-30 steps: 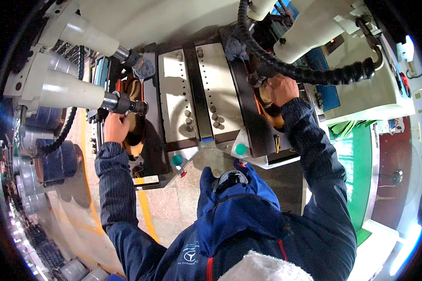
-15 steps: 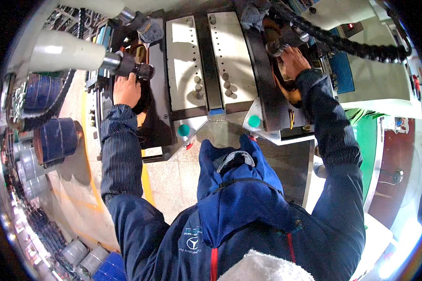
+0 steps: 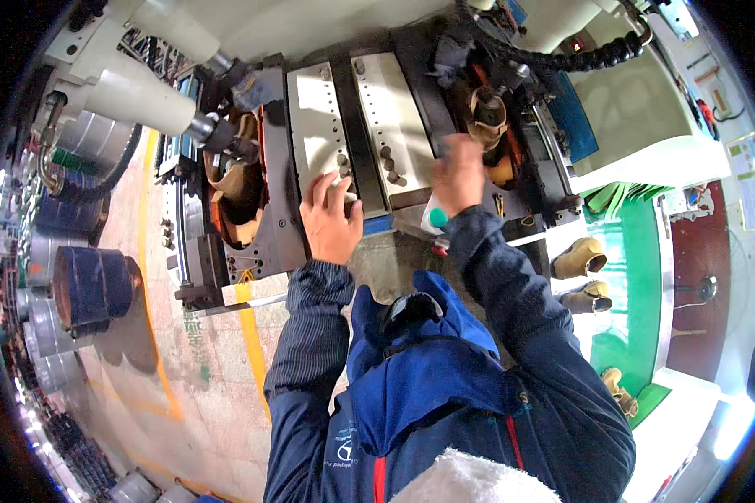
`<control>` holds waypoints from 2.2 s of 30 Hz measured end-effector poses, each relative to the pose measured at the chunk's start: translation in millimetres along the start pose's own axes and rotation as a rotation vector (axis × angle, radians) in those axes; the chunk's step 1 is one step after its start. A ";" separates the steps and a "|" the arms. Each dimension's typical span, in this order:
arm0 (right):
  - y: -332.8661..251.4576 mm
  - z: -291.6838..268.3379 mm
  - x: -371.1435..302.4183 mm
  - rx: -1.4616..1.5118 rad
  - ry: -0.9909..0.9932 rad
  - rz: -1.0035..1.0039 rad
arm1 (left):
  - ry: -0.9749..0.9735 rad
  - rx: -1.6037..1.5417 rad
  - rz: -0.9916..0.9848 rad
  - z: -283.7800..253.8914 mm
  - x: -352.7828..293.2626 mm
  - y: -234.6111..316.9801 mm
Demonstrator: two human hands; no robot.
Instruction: The person picks up a boot from a green conveyor belt, places it onto a metal mold in a lasting machine, and activates the machine controls by hand. They repeat this process for multiple boots, moving them from the belt to the machinery.
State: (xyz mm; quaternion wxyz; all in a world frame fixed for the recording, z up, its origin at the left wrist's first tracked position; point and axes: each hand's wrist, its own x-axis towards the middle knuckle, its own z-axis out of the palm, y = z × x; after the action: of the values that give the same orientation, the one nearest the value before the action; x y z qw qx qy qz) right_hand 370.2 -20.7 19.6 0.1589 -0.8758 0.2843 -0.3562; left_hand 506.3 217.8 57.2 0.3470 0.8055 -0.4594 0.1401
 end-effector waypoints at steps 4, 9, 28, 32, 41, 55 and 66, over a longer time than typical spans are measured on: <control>86.0 -16.0 46.9 -0.039 0.109 0.576 | 0.004 -0.190 -0.001 -22.5 -31.6 16.4; 154.7 -15.3 81.5 -0.276 -0.329 0.691 | -0.129 -0.378 -0.044 -31.2 -123.4 16.2; 15.6 -213.5 -132.1 0.425 -0.333 0.682 | -1.560 0.246 -0.155 69.0 -535.2 -212.2; 23.7 -228.0 -142.9 0.424 -0.317 0.698 | -1.189 0.067 -0.608 106.0 -470.2 -210.0; 90.0 -305.8 -194.4 0.499 -0.313 0.634 | -1.032 -0.473 -1.186 152.9 -395.6 -155.5; 411.3 -319.9 -462.0 0.026 0.248 1.453 | -1.328 -0.285 -0.509 142.4 -415.2 -12.1; 485.2 -328.6 -507.4 0.361 0.260 1.353 | -0.972 -0.510 -1.113 145.6 -406.1 92.3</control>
State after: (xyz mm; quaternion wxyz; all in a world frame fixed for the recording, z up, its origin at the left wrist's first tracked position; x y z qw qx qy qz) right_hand -347.8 -117.7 -255.9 0.4525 -0.4177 0.7188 -0.3227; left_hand 196.8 347.6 -229.1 0.3006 0.7837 -0.1063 -0.5331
